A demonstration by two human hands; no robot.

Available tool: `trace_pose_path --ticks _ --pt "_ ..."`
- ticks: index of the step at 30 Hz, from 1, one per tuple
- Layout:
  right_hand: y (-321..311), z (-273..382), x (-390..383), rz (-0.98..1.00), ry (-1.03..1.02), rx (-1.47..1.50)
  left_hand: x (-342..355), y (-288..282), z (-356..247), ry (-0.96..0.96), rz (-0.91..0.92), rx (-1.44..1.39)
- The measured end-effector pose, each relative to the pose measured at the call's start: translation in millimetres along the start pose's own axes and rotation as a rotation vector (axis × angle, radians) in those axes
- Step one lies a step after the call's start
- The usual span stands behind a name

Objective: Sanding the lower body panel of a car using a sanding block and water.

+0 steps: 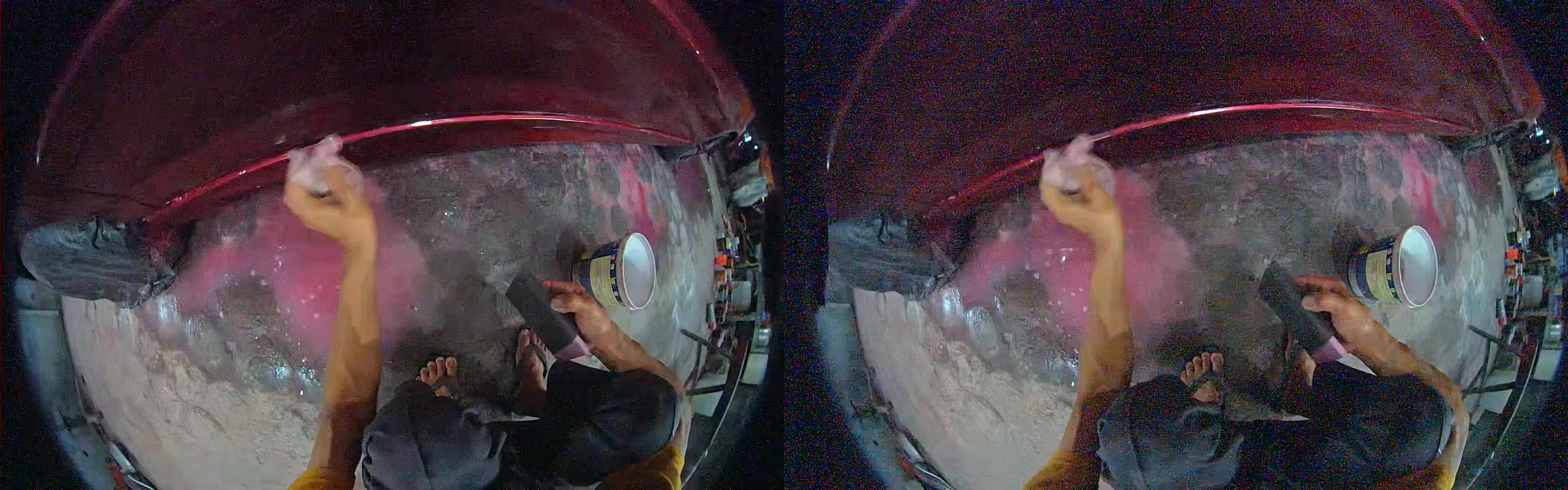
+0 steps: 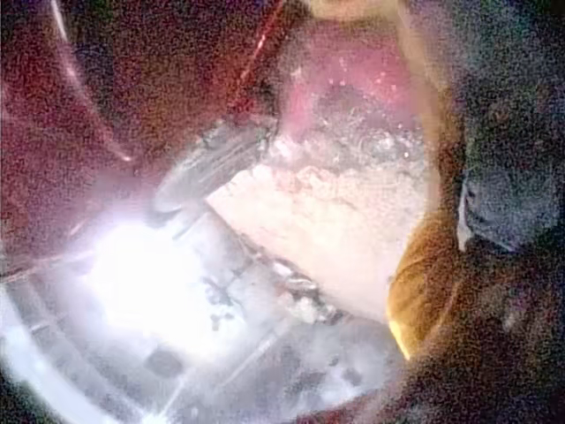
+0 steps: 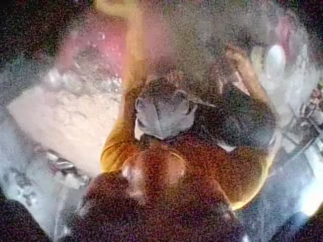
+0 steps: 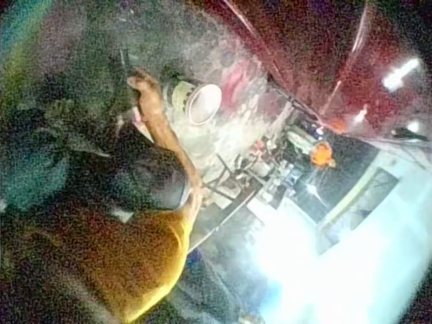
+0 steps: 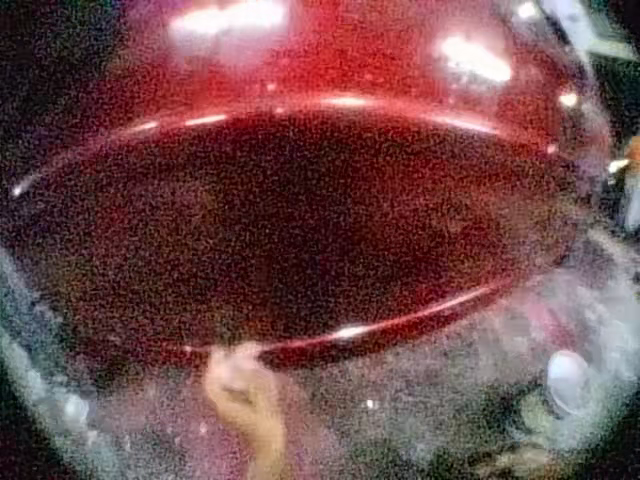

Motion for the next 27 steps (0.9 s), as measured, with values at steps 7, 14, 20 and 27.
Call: trace_pose_path --ticks 7,14,20,27 --pt "18 -3 -3 -0.009 -0.057 -0.223 -64 82 -5 0.193 0.031 0.541" --pt "-6 28 -7 -0.079 -0.244 -0.085 -75 78 0 0.289 0.305 0.567" --pt "-81 57 61 -0.314 -0.304 0.487 -10 25 11 0.906 0.370 0.843" --pt "-66 103 159 -0.400 -0.624 0.593 -34 101 -6 1.350 0.731 0.806"
Point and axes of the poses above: each hand's wrist, its own x-axis towards the middle knuckle, its own y-axis out of the palm, z = x × y, the point moved 2 cm from there along x, towards the middle knuckle, and after that the axes turned 7 degrees about x, right-handed, at the moved point
